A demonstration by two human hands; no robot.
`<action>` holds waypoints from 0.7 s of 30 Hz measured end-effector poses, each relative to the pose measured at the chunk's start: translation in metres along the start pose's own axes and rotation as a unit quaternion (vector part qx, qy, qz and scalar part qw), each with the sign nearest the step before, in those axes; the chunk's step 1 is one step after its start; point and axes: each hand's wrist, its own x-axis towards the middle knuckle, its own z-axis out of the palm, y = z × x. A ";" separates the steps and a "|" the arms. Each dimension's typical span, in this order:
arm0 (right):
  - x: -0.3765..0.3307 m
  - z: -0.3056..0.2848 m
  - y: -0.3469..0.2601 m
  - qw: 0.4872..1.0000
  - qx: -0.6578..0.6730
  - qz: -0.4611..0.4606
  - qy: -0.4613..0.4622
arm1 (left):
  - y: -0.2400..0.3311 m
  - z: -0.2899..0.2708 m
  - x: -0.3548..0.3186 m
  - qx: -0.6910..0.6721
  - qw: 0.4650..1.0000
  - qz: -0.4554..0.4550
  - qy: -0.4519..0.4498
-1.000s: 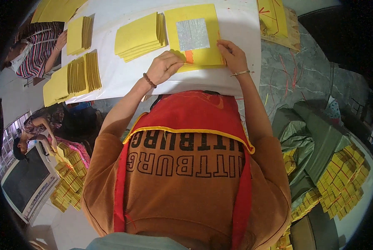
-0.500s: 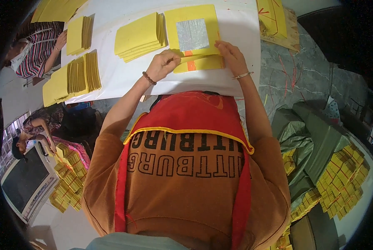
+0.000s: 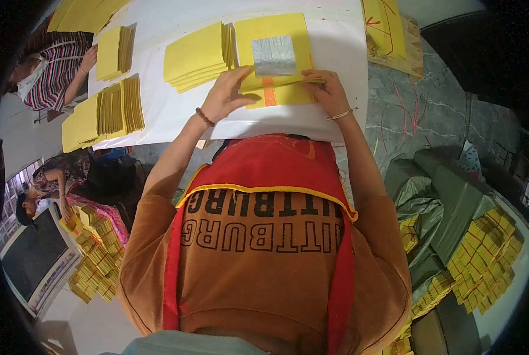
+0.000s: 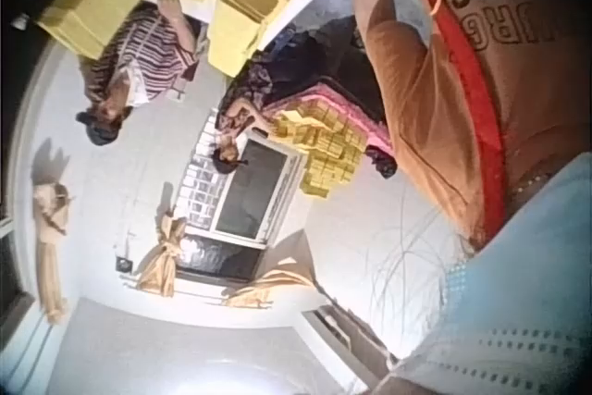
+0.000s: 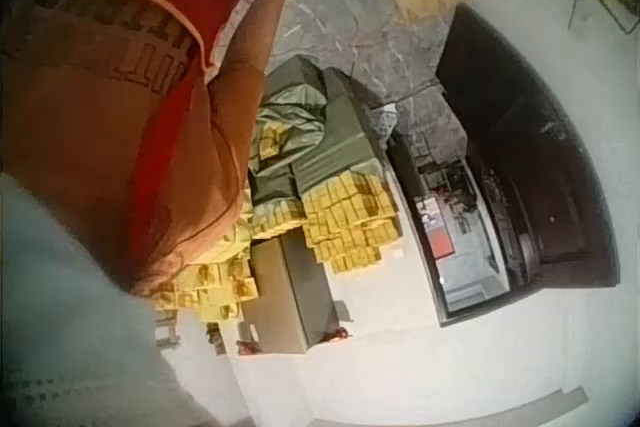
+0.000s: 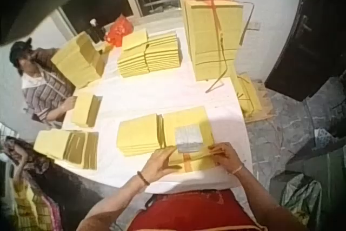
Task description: Folding and stacking yellow joss paper sheets with silver foil squares applied.
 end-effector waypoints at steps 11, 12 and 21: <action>-0.034 -0.003 -0.046 0.936 -0.281 -0.188 -0.100 | 0.003 0.008 -0.033 0.061 0.995 0.056 -0.057; -0.035 -0.001 -0.043 0.938 -0.297 -0.152 -0.090 | 0.005 0.009 -0.032 0.061 0.995 0.055 -0.056; -0.005 0.014 -0.027 0.977 -0.130 0.165 0.026 | 0.007 0.031 0.004 0.013 0.963 -0.255 0.087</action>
